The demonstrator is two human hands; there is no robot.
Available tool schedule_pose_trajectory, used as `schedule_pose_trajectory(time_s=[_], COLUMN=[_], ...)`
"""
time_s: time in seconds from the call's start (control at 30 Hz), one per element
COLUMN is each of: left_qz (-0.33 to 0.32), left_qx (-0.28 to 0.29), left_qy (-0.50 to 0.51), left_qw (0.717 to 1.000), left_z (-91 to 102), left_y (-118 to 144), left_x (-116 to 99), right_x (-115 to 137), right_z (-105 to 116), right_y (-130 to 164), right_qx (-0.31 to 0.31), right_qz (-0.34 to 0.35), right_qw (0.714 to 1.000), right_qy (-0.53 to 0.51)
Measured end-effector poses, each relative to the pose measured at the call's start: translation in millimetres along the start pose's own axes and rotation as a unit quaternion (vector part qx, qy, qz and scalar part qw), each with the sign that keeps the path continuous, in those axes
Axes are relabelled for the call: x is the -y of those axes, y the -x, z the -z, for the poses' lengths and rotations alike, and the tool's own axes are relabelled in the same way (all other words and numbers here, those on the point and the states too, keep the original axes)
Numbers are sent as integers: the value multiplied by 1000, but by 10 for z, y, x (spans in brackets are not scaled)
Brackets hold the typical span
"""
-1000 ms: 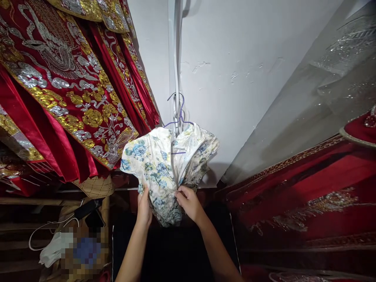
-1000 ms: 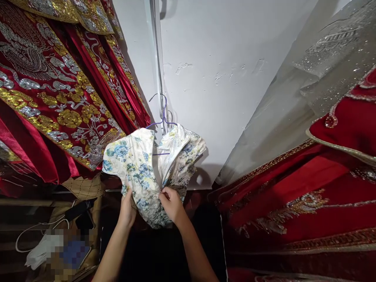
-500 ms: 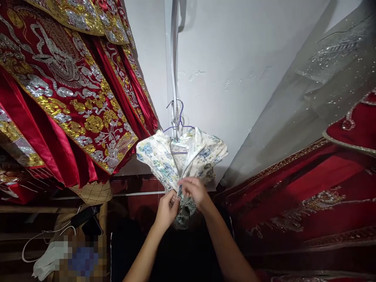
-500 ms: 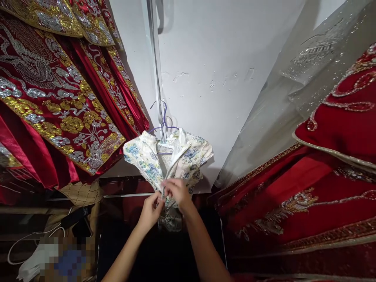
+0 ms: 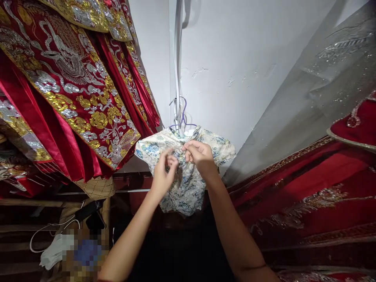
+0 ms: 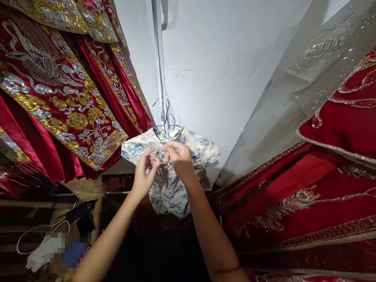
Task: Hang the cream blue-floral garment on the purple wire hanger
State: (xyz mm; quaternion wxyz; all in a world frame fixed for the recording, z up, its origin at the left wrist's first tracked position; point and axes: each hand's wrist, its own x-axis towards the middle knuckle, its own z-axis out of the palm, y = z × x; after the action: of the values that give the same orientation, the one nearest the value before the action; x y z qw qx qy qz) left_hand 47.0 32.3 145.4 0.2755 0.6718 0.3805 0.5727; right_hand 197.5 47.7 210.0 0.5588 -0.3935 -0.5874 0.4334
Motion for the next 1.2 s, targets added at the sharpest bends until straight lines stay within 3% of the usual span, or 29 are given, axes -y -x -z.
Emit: schedule_pose_trajectory(time_s=[0.03, 0.1, 0.2, 0.27, 0.33, 0.43, 0.5, 0.53, 0.57, 0.63, 0.7, 0.77, 0.83, 0.93, 1.03, 1.13, 1.2], left_qz=[-37, -94, -144, -156, -150, -88, 27, 109, 189, 266, 294, 316, 335, 306, 266, 213, 168], left_qx=[-17, 3, 19, -46, -171, -347, -396, -399, -393, -371, -356, -338, -287, -238, -146, -49, -38], left_qy=[-10, -57, -131, -146, -130, -25, 138, 231, 310, 355, 366, 373, 359, 341, 322, 240, 171], left_qw=[999, 994, 981, 976, 965, 934, 907, 881, 845, 816, 808, 804, 822, 857, 897, 946, 970], left_z=[35, 68, 73, 140, 323, 755, 1002, 1071, 1093, 995, 766, 508, 300, 106, -38, -156, -174], left_y=[-183, -479, -702, -751, -788, -844, -815, -758, -670, -409, -87, 204, 385, 420, 325, 271, 265], left_x=[-116, -298, -421, -405, -307, -4, 268, 409, 545, 791, 987, 1108, 1119, 894, 472, 89, -55], right_x=[13, 17, -142, -366, -613, -874, -946, -963, -976, -1007, -1053, -1096, -1109, -1064, -1008, -993, -997], right_z=[8, 14, 8, 12, 25, 24, -12, -40, -71, -122, -128, -75, 19, 146, 146, 20, -80], right_y=[14, -8, -100, -127, -83, 106, 264, 341, 414, 547, 659, 738, 772, 743, 691, 687, 692], right_qx=[5, 16, -2, -20, -16, 19, 30, 28, 21, 7, 5, 45, 88, 45, -5, 48, 106], right_qz=[6, 28, 51, 31, -7, -45, -61, -73, -85, -104, -112, -114, -104, -69, -42, -37, -44], right_qw=[1000, 999, 997, 994, 990, 992, 995, 996, 996, 994, 993, 992, 989, 988, 992, 998, 993], right_qy=[17, 35, 56, 101, 138, 118, 67, 39, 13, -21, -23, 5, 57, 128, 119, 31, -17])
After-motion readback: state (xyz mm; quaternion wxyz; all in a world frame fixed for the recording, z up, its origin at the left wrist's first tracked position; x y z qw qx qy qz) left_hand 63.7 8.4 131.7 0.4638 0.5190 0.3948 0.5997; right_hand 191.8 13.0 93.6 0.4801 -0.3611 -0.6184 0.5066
